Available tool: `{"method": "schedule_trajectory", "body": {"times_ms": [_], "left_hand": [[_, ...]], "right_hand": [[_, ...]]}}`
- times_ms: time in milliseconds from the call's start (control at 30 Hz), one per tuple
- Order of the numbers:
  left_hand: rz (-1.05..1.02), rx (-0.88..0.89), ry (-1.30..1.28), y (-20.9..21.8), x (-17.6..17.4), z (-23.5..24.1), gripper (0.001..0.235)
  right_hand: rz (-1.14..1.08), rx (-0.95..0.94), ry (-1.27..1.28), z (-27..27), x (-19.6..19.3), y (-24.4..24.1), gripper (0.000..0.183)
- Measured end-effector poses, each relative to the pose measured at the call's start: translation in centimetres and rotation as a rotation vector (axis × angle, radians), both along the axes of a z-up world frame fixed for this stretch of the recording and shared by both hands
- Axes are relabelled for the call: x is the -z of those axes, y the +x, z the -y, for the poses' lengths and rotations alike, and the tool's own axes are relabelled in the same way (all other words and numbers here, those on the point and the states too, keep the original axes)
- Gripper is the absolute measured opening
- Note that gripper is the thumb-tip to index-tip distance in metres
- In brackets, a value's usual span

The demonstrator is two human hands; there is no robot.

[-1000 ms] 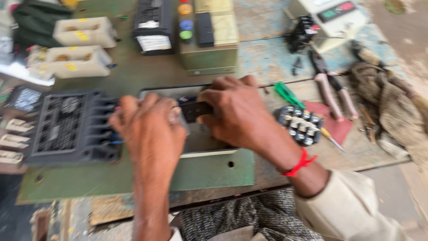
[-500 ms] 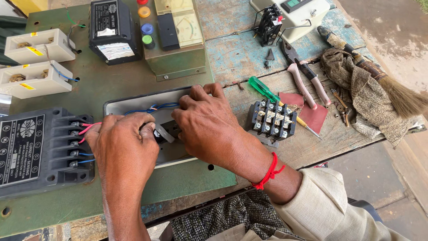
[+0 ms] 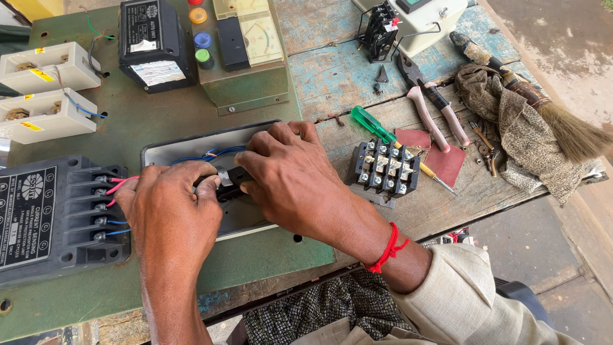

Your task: The person disassembles and repairs an electrical relay or switch block using a screwdriver, removing small internal plates and reattaching components by hand at a workbench.

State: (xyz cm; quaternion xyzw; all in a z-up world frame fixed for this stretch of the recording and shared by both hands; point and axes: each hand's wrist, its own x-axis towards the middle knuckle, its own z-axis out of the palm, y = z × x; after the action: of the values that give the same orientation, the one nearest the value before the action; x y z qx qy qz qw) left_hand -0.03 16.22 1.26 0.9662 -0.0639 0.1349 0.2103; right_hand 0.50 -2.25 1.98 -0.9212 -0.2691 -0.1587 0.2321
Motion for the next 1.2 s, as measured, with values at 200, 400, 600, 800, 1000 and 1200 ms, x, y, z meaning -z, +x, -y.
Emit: {"method": "schedule_trajectory", "body": {"times_ms": [200,400,600,800,1000,1200], "left_hand": [[0.036,0.015,-0.003,-0.1,0.1,0.1,0.012],[0.267,0.074,-0.003,-1.5,-1.2,2.3,0.020],[0.349,0.466,-0.265,-4.1,-2.0,8.8,0.032],[0.095,0.525,-0.398,-4.3,0.8,15.1,0.058],[-0.206,0.569,-0.605,-2.4,3.8,15.4,0.085],[-0.307,0.626,-0.611,-1.4,3.6,15.2,0.094]], "right_hand": [[0.019,-0.051,0.115,0.8,-0.3,-0.8,0.025],[0.014,-0.022,0.260,5.2,-2.0,-2.4,0.019],[-0.195,0.336,0.420,13.6,-2.9,-4.4,0.014],[-0.236,0.352,0.305,16.9,-0.8,-6.2,0.029],[-0.334,0.337,-0.011,17.1,1.4,-6.5,0.090],[-0.422,0.384,0.080,16.4,1.2,-6.3,0.089]]}}
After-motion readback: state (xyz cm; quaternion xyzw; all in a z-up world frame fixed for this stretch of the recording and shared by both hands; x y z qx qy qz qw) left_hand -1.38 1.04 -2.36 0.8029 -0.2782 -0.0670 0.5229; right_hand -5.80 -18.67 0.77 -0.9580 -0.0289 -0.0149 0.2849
